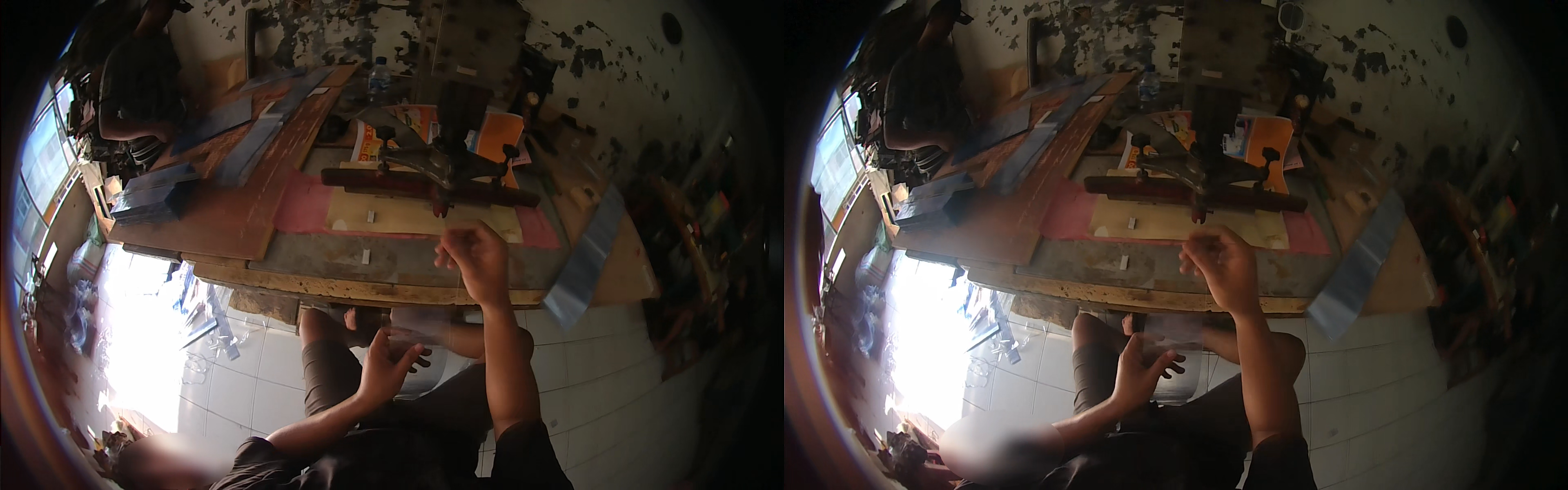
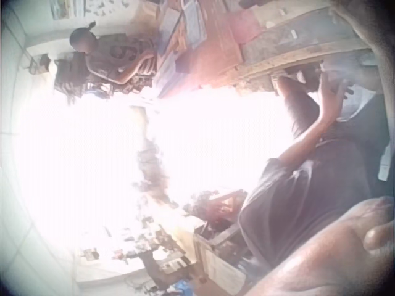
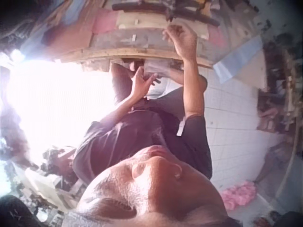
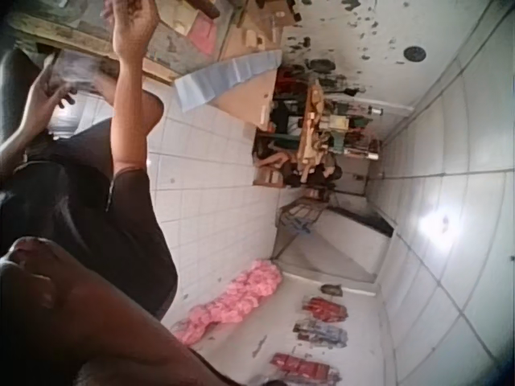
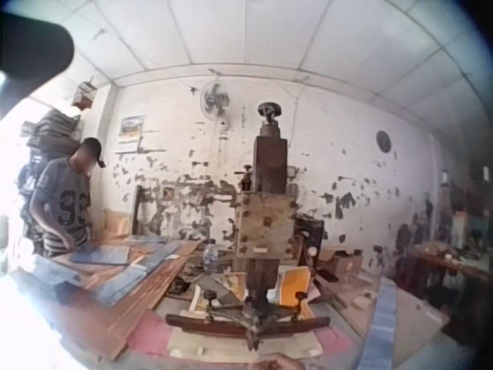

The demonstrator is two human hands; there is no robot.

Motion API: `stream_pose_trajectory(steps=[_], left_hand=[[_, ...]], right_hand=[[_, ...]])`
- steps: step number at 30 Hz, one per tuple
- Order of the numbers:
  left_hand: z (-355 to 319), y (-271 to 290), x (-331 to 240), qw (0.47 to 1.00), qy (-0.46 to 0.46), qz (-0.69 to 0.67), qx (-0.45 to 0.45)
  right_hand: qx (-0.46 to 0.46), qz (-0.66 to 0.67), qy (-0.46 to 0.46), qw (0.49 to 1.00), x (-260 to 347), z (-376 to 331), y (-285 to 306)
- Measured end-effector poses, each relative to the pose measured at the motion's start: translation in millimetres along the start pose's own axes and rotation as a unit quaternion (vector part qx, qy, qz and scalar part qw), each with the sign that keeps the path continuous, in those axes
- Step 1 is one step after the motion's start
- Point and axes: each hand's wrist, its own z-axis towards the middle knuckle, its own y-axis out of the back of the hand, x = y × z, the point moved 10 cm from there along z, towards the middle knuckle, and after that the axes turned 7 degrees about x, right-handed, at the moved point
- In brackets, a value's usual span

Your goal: The person sits on the floor and repeatedly handles a transparent plastic sheet, folding and unfolding it with both hands. The person also briefly touches a small white rectangular object on the table.

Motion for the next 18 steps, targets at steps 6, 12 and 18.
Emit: stream_pose_trajectory(steps=[6,12,18], left_hand=[[3,44,4,0.996,0.024,-0.002,-0.081],[14,42,18,0.996,0.069,-0.041,-0.046],[32,40,14,0.992,0.105,-0.074,-0.008]], right_hand=[[-0.075,-0.444,-0.005,0.893,-73,16,-23],[0.163,-0.525,0.095,0.830,-57,-6,-58],[0.229,-0.566,0.024,0.792,-103,11,-68]])
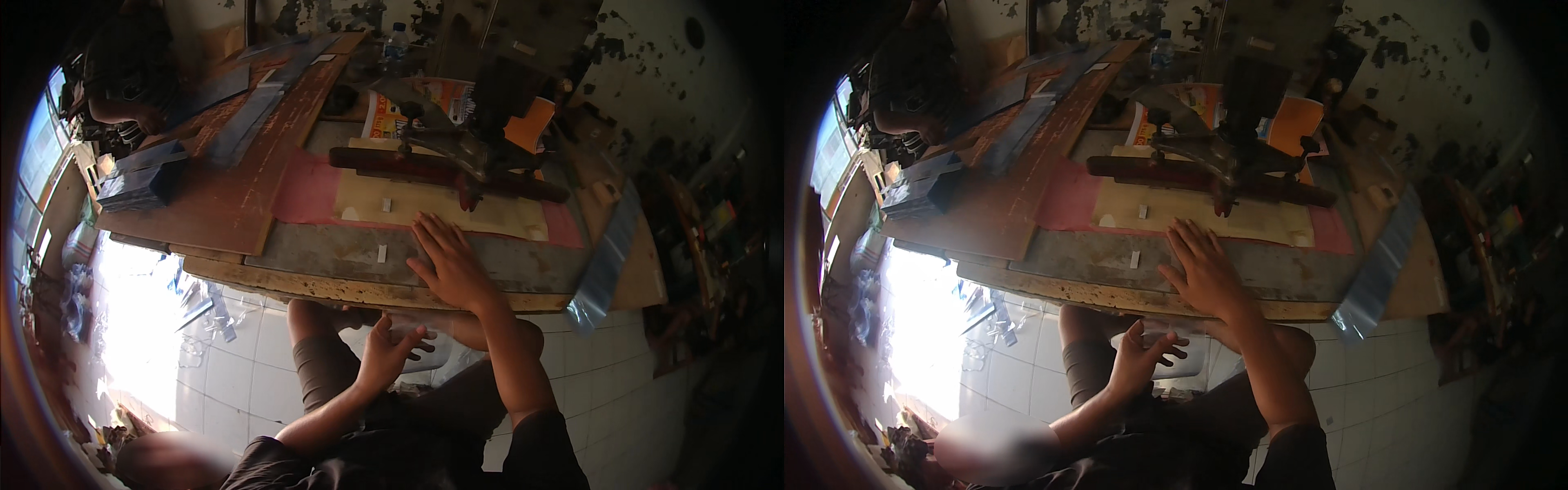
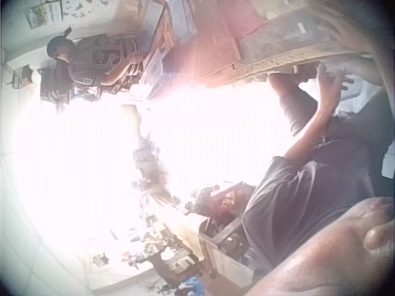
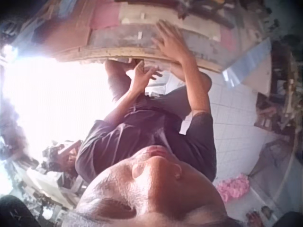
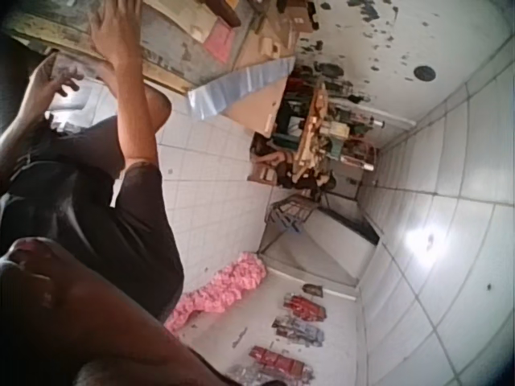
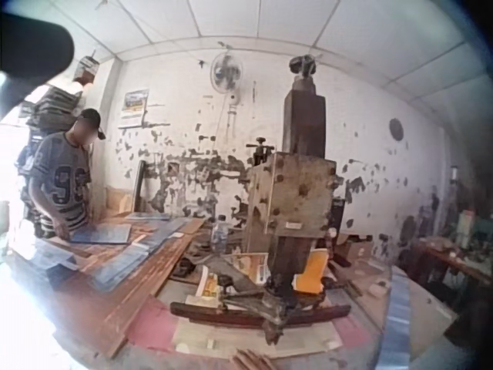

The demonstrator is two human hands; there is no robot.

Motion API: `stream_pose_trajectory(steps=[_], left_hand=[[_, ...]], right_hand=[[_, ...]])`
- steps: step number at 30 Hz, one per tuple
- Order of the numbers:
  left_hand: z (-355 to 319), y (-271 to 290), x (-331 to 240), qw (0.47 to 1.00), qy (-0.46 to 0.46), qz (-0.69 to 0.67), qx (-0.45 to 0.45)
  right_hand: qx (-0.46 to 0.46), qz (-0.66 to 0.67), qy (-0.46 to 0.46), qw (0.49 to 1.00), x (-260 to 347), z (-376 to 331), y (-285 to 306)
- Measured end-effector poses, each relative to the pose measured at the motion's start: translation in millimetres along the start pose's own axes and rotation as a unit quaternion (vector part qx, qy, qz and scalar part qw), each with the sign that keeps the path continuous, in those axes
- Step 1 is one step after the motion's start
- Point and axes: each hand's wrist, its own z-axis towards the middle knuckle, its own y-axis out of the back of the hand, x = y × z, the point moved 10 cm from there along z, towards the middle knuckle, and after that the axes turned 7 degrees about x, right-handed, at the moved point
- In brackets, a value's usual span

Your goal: The person sits on the floor and repeatedly handles a transparent plastic sheet, folding and unfolding it with both hands. The person also briefly touches a small white rectangular object on the table.

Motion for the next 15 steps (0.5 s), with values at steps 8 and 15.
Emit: stream_pose_trajectory(steps=[8,15], left_hand=[[-23,-11,2,0.984,-0.050,0.075,0.157],[-23,20,27,0.967,0.024,0.234,0.098]], right_hand=[[-0.004,-0.005,-0.040,0.999,-10,2,-6],[-0.010,-0.019,-0.046,0.999,-11,4,-2]])
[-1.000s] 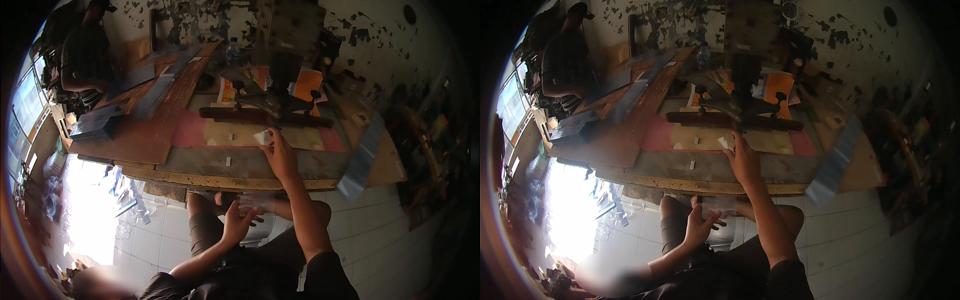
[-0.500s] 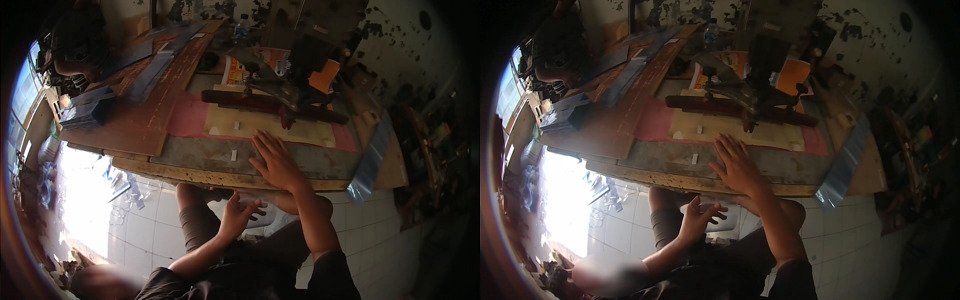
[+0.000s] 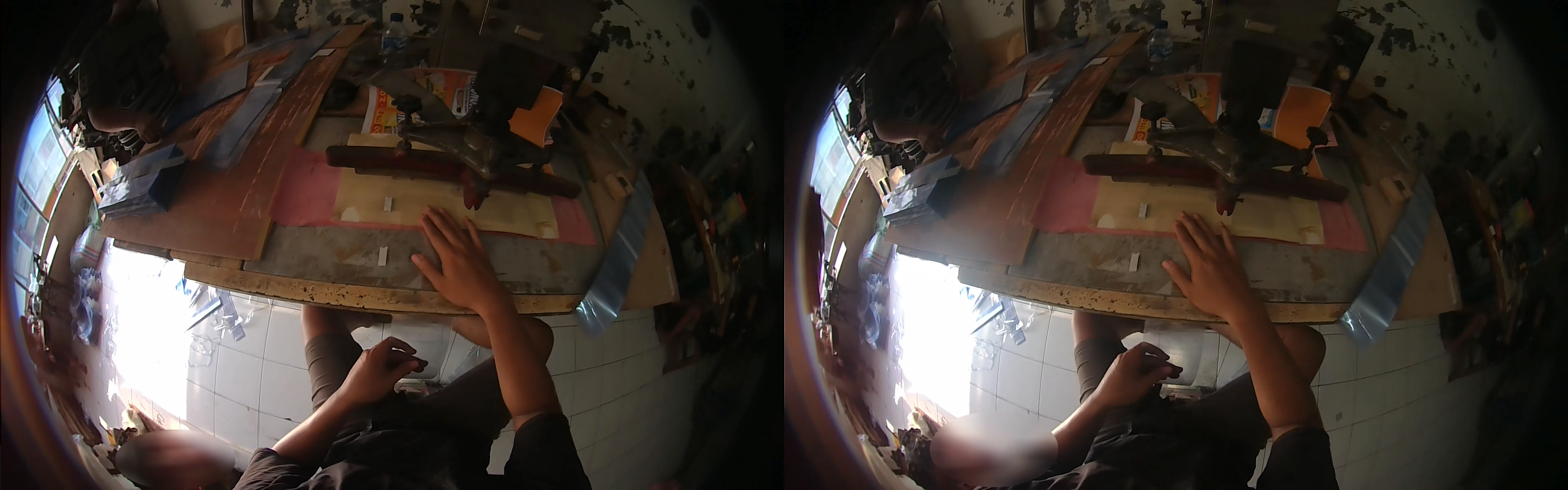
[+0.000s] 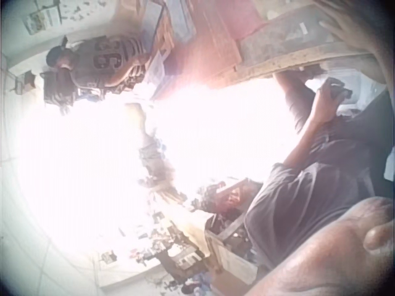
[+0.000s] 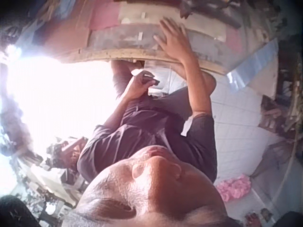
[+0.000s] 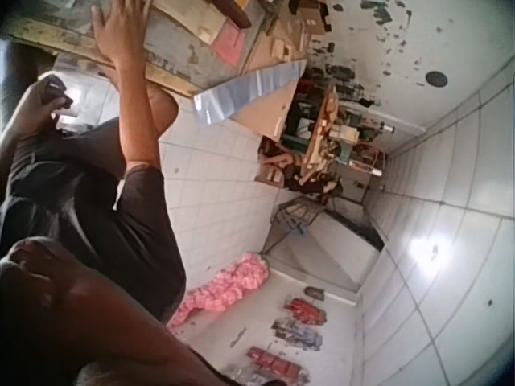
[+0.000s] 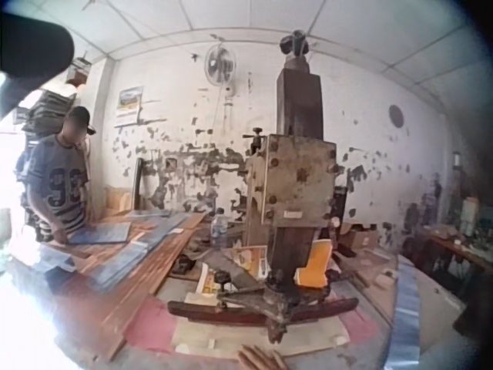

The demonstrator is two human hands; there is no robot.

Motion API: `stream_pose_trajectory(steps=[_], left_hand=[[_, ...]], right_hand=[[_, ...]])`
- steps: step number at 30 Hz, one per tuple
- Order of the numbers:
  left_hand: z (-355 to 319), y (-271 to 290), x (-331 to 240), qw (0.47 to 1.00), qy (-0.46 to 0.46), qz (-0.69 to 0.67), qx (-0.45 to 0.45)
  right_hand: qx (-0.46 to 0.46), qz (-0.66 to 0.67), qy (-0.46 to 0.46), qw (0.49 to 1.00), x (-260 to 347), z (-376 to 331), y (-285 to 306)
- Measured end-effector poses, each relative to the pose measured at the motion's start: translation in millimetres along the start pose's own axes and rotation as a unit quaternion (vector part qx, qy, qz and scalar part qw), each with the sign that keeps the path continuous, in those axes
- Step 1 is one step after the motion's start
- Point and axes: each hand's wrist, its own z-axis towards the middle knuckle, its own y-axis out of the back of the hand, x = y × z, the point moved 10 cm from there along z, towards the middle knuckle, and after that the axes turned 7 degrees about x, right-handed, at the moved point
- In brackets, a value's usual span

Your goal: The person sits on the floor and repeatedly handles a transparent plastic sheet, folding and unfolding it with both hands. The person also briefly touches a small white rectangular object on the table.

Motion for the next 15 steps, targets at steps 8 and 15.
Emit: stream_pose_trajectory(steps=[8,15], left_hand=[[13,5,-8,0.976,0.023,-0.199,-0.079],[28,6,17,0.975,0.025,-0.194,-0.106]], right_hand=[[0.020,0.000,0.005,1.000,-26,27,-10],[0.005,0.008,0.012,1.000,-27,27,-12]])
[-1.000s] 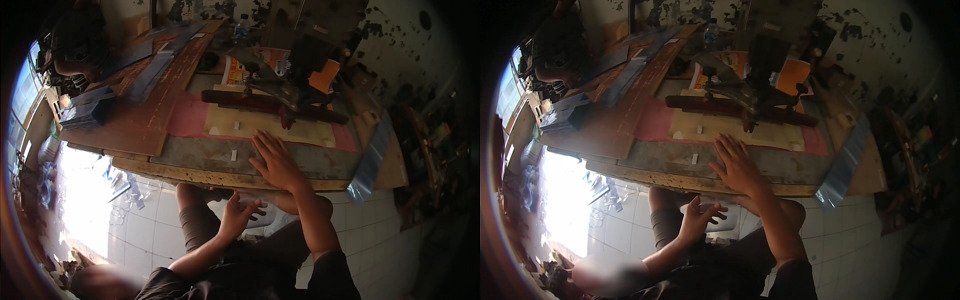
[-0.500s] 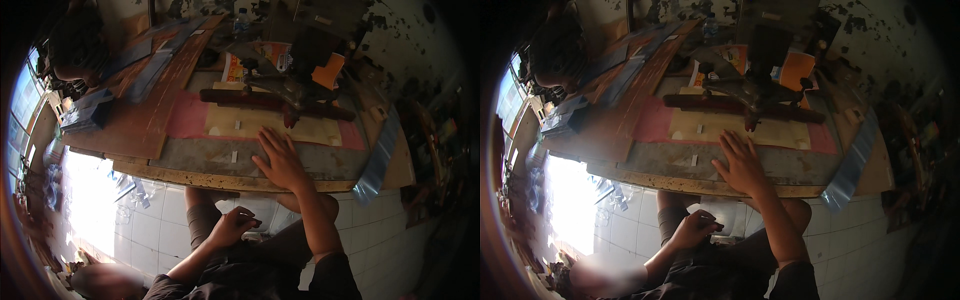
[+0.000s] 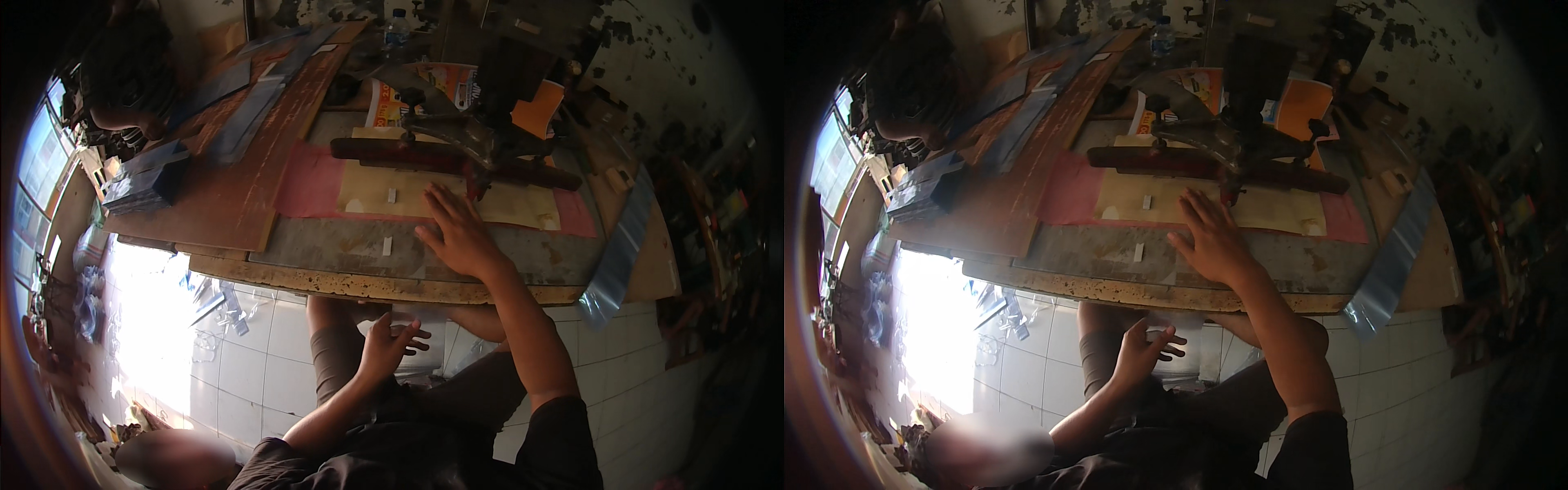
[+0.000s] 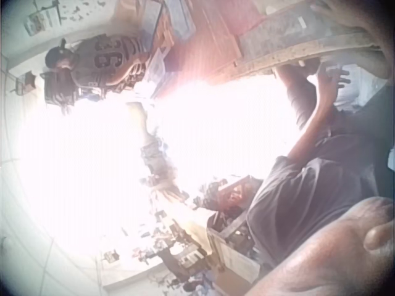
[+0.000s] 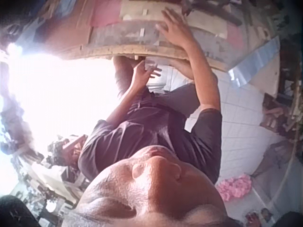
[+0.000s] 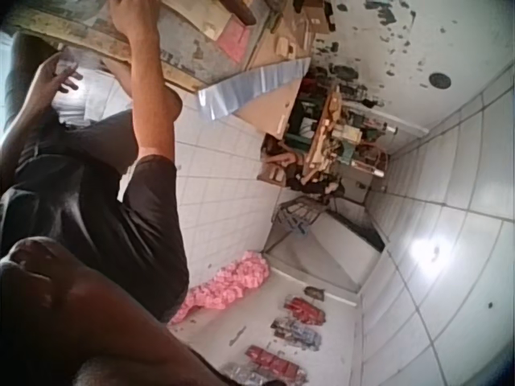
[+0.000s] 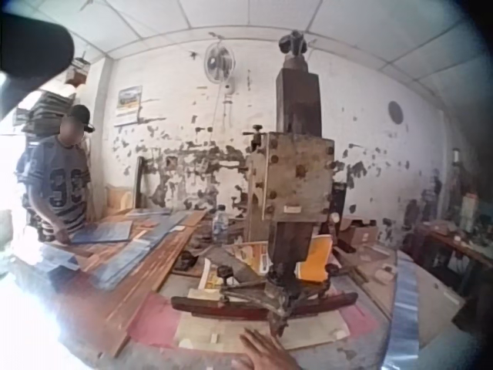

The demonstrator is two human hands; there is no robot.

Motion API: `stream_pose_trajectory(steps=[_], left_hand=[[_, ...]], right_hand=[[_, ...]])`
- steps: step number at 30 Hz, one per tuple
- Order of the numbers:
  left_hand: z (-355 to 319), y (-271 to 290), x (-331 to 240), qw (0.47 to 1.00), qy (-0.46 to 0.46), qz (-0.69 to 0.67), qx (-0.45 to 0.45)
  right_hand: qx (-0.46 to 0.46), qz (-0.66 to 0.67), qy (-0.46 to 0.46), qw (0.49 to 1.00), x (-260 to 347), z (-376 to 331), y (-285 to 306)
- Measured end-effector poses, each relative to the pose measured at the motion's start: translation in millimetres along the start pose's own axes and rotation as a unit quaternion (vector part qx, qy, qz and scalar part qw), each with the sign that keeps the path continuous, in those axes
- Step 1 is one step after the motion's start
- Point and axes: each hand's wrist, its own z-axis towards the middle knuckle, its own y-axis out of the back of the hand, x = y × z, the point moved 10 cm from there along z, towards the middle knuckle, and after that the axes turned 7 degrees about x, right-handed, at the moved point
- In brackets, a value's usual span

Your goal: The person sits on the floor and repeatedly handles a transparent plastic sheet, folding and unfolding it with both hands. The person also briefly touches a small white rectangular object on the table.

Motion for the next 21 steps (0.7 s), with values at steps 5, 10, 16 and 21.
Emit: stream_pose_trajectory(steps=[5,10,16,21], left_hand=[[-5,-5,7,0.999,-0.012,0.026,0.043],[-27,-14,-9,0.992,-0.091,0.000,0.088],[-36,-14,-33,0.996,-0.054,-0.003,0.076],[-42,-14,-49,0.998,-0.027,-0.032,0.056]], right_hand=[[-0.043,0.027,0.002,0.999,2,-2,8],[-0.022,0.054,-0.021,0.998,18,-6,27],[0.003,0.027,0.003,1.000,25,-16,15],[-0.009,-0.012,0.025,1.000,21,-12,0]])
